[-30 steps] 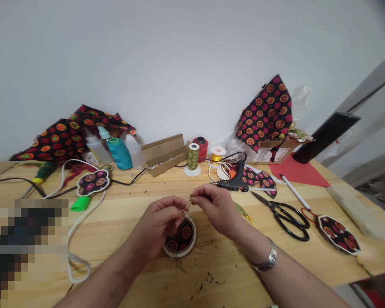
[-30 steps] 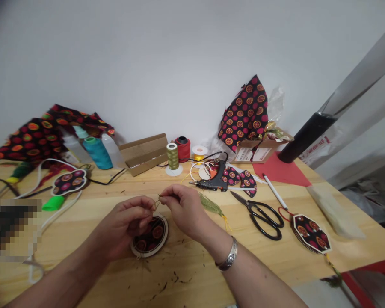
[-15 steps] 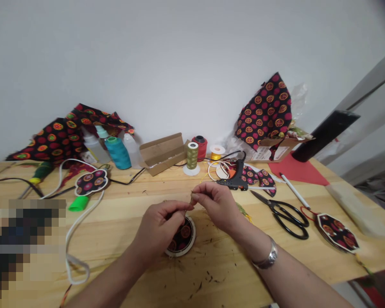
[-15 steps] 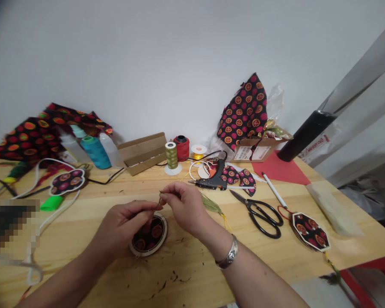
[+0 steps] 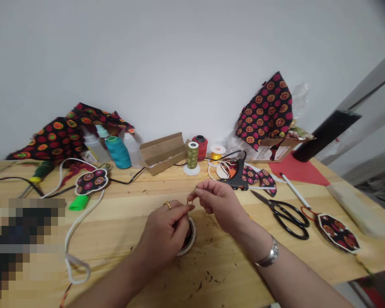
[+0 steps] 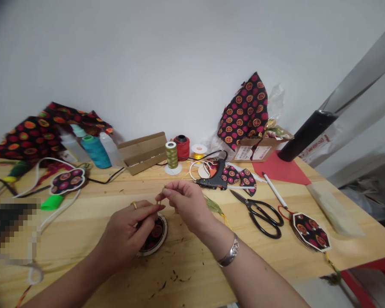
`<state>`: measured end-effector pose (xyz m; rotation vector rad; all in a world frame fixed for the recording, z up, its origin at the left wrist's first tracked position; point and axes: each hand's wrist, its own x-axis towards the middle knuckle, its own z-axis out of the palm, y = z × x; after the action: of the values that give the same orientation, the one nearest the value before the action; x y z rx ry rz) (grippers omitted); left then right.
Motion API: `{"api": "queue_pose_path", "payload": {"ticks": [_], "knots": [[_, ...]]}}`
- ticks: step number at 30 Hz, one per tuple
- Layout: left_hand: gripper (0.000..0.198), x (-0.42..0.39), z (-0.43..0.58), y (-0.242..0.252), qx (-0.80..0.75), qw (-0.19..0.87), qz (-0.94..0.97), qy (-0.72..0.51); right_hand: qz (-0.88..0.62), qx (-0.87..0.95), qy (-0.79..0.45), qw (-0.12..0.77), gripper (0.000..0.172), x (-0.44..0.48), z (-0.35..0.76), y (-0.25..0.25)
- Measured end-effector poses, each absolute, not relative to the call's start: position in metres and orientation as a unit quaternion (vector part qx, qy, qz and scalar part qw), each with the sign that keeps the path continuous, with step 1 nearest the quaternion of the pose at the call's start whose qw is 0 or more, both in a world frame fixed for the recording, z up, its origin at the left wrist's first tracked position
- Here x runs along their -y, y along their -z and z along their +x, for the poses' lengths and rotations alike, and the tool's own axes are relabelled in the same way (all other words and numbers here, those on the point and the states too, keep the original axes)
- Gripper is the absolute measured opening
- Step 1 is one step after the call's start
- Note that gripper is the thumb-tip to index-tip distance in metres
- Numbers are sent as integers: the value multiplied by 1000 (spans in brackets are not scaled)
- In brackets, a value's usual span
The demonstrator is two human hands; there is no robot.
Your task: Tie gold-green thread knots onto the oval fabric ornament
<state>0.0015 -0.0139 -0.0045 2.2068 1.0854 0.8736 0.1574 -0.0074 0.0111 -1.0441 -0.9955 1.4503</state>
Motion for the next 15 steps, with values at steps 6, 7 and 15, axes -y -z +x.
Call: {"api": "queue_pose_path", "payload": {"ticks": [6,7,15], "knots": [[29,14,1,5,-403,255,821,-315,-409,398,-624,534,15,7,160,-9],[29,14,1,5,-403,255,823,-310,-413,394,-621,537,16,7,161,-9],[27,24,-3,-12,-256,446,839,-180,-419,393,-582,575,17,0,174,-15]]}}
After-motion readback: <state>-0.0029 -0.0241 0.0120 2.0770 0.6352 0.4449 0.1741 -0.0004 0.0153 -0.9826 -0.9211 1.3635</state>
